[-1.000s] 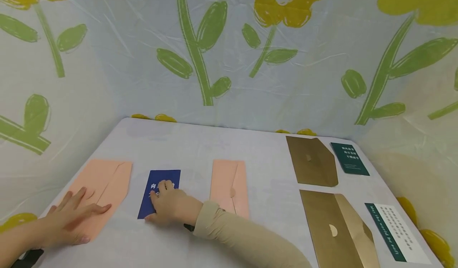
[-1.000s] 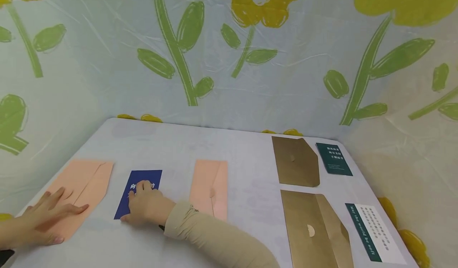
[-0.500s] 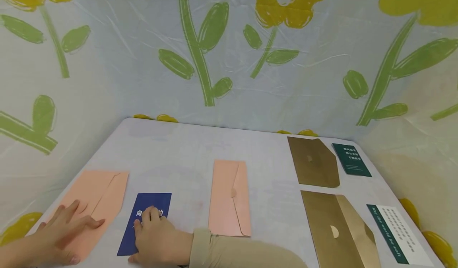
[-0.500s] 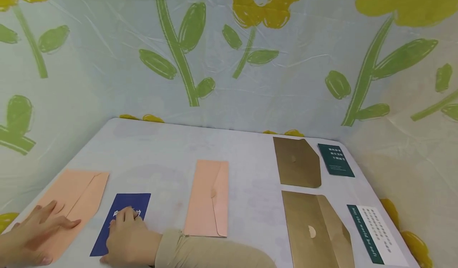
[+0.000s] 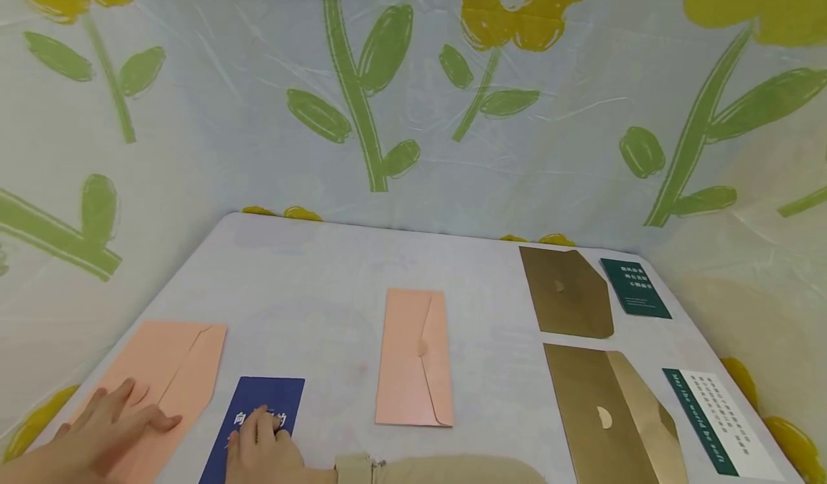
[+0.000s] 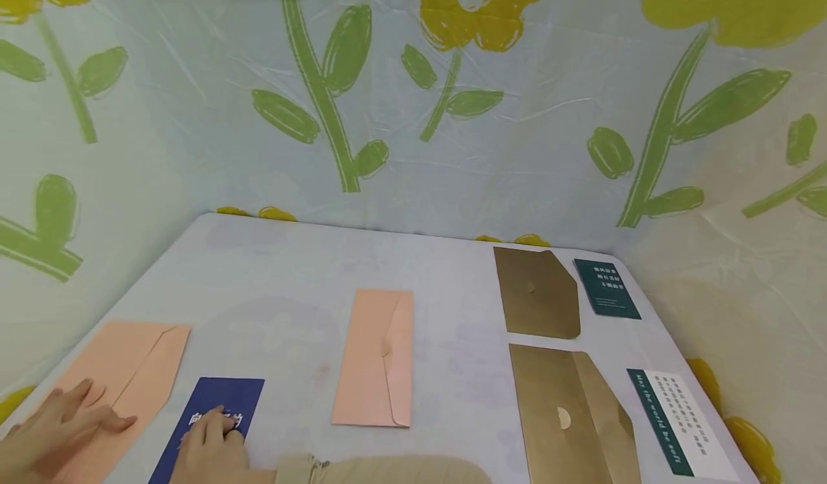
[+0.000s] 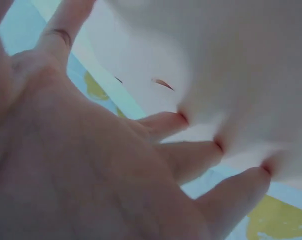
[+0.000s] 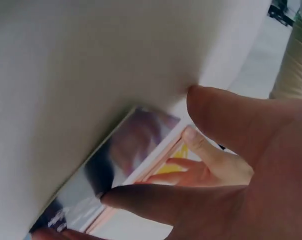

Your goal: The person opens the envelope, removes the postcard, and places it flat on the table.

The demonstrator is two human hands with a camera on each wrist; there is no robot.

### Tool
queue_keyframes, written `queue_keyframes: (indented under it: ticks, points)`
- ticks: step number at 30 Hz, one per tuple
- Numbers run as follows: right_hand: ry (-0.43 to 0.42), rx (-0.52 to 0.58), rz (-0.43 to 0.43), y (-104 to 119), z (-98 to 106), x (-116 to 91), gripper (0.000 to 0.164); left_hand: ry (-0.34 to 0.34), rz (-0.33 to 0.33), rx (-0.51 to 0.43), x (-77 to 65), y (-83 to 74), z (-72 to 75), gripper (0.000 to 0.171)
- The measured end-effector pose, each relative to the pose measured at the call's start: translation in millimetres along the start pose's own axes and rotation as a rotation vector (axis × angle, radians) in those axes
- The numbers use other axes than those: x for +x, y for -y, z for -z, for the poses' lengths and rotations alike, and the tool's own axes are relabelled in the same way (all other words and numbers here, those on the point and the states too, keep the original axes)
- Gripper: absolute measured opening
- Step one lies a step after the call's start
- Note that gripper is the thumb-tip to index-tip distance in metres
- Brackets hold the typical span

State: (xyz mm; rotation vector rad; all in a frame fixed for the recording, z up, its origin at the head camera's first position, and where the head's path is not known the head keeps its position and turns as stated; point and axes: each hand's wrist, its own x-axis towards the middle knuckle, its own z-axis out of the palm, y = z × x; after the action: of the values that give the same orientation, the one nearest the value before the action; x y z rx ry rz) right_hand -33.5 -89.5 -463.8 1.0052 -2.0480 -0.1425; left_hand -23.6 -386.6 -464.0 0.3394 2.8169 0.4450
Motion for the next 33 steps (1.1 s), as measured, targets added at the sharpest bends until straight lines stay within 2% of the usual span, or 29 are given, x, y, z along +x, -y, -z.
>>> queue_keyframes:
  ticks: [1,2,3,5,6,8,9,11,12,13,14,16,18,20,22,26,33]
  points:
    - [-0.076,0.002,-0.039,0.6,-1.7,-0.8,0.041,-0.021,-0.022,0.024,-0.9,-0.3,0.2,0.058]
    - [-0.094,0.007,-0.053,0.2,-1.3,-0.6,0.045,-0.056,-0.058,0.019,-1.8,-0.2,-0.3,0.060]
    - [-0.093,0.020,-0.059,-0.8,-0.7,0.4,0.046,-0.103,-0.117,0.030,-1.4,0.1,-0.7,0.062]
    - [-0.011,0.046,-0.032,-4.4,2.6,2.7,0.044,-0.202,-0.246,0.068,0.3,0.6,-0.2,0.065]
    - [0.065,0.062,0.007,-7.3,4.4,4.5,0.041,-0.255,-0.311,0.073,3.1,0.5,1.1,0.070]
    - [0.317,0.124,0.071,-12.8,8.6,8.8,0.036,-0.349,-0.416,0.094,9.7,-0.1,4.7,0.077]
    - [0.454,0.162,0.088,-14.7,10.0,10.7,0.036,-0.367,-0.432,0.106,13.5,-1.2,7.3,0.081]
    - [0.724,0.252,0.078,-17.2,11.2,13.3,0.042,-0.346,-0.398,0.071,19.4,-3.7,13.0,0.092]
    - [0.833,0.283,0.071,-17.9,11.3,14.4,0.044,-0.309,-0.348,0.044,21.7,-5.3,16.2,0.098]
    - [0.912,0.306,0.051,-17.7,11.0,15.1,0.046,-0.251,-0.279,0.012,23.4,-7.4,19.1,0.103]
    - [0.949,0.315,0.034,-16.9,10.4,15.3,0.046,-0.187,-0.227,-0.022,25.6,-9.0,22.0,0.108]
    - [0.987,0.331,0.013,-15.6,9.1,15.8,0.046,-0.067,-0.127,-0.080,28.0,-10.8,27.7,0.114]
    - [1.005,0.312,0.014,-14.4,8.6,17.0,0.046,0.036,-0.056,-0.121,30.4,-12.5,32.3,0.116]
    - [1.035,0.310,0.001,-13.3,8.1,18.3,0.047,0.095,-0.037,-0.152,32.1,-13.0,33.7,0.117]
    - [1.058,0.307,-0.010,-12.9,8.1,19.3,0.048,0.124,-0.016,-0.151,32.5,-14.2,33.8,0.117]
    - [1.072,0.325,-0.035,-13.6,8.6,20.5,0.049,0.119,0.013,-0.091,31.8,-19.6,31.4,0.116]
    - [1.086,0.340,-0.069,-13.8,9.2,20.2,0.050,0.077,0.025,-0.058,26.5,-30.3,28.8,0.123]
